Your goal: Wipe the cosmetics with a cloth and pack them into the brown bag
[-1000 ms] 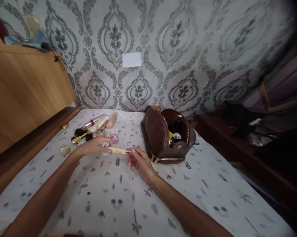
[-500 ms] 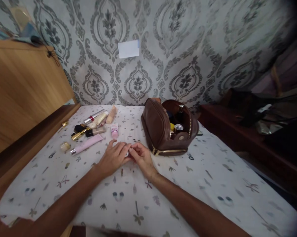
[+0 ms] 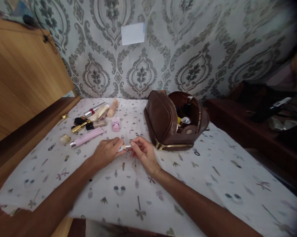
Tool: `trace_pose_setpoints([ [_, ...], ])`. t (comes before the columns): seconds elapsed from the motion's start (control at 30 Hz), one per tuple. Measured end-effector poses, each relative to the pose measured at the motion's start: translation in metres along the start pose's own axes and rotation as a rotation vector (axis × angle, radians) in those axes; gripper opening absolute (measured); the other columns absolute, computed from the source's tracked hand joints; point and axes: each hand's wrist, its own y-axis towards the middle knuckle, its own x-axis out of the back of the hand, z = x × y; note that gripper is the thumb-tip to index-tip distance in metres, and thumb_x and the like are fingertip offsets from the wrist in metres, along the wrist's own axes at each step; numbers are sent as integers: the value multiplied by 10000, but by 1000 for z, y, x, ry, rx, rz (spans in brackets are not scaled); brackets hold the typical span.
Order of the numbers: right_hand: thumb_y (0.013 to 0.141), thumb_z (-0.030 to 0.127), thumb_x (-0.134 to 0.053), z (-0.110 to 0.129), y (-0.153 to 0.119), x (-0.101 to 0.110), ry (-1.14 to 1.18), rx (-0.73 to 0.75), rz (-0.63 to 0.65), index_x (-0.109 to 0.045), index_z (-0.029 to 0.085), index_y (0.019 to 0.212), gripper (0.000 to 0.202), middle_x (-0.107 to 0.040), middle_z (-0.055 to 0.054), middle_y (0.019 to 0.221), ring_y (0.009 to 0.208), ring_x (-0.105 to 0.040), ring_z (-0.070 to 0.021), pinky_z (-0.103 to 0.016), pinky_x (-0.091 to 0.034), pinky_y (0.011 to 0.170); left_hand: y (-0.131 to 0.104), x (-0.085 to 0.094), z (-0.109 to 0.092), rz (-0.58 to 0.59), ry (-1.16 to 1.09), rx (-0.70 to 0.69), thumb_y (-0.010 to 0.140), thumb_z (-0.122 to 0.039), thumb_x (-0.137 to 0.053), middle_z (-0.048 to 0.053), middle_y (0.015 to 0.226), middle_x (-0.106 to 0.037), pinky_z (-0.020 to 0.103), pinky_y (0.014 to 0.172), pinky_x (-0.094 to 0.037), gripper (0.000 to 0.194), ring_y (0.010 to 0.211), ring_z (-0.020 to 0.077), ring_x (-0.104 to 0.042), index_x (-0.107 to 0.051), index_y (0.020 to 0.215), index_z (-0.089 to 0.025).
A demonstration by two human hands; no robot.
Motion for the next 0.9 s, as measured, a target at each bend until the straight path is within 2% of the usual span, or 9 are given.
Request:
trace_pose_setpoints([
  [0.07,856,516,-615,0,0,0,-19,1,-6,-548,204,780,328,-589,33,639,474,-515,-100,-232,-401,480,-1,1,0,15,-20,4,1004,-511,-284,16,748,-645,284,548,-374,422,650,171,-629,-533,864,-200],
  [0.17,842,525,-630,-1,1,1,-6,-7,-42,-556,202,796,334,-605,25,638,478,-521,-103,-226,-380,460,-1,4,5,10,-65,26,983,-553,-322,36,838,-680,282,566,-378,422,734,190,-658,-556,979,-201],
  [0.27,831,543,-630,-4,4,2,30,-15,-83,-554,204,805,349,-618,18,646,468,-516,-101,-218,-346,434,-2,5,14,36,-157,109,957,-567,-406,45,917,-706,278,588,-385,402,755,191,-661,-564,1059,-212],
  [0.4,842,534,-614,-7,7,5,6,-18,-45,-585,207,913,336,-597,18,672,498,-524,-111,-215,-351,418,-3,5,20,121,-330,221,947,-546,-451,3,771,-687,269,589,-371,346,632,167,-605,-576,957,-223],
  [0.5,822,465,-658,-8,9,8,-51,33,-41,-619,207,980,304,-556,27,680,559,-524,-118,-218,-399,465,-1,9,20,119,-474,299,925,-533,-487,-19,725,-647,267,605,-366,317,621,164,-567,-576,916,-229],
  [0.63,805,453,-679,-8,10,8,-43,39,-55,-618,210,878,261,-527,32,663,569,-497,-121,-237,-424,516,0,13,23,2,-624,486,890,-483,-511,-39,665,-581,266,622,-383,265,629,165,-527,-574,871,-226],
  [0.7,798,472,-684,-7,9,8,-38,10,-30,-600,212,844,277,-521,37,647,551,-490,-120,-243,-418,517,1,13,28,-95,-653,580,890,-451,-494,-34,681,-577,265,633,-395,246,652,167,-524,-569,868,-218],
  [0.8,797,462,-686,-8,5,6,-83,-34,78,-588,207,818,275,-499,46,604,528,-482,-117,-239,-396,513,1,9,34,-275,-758,715,866,-429,-531,-37,676,-535,257,619,-391,227,644,154,-490,-554,817,-208],
  [0.9,841,408,-633,-7,1,4,-203,-28,235,-633,192,865,217,-489,41,610,532,-443,-107,-223,-347,498,1,6,36,-397,-872,798,867,-428,-555,-47,650,-475,244,591,-380,233,603,134,-438,-542,796,-206],
])
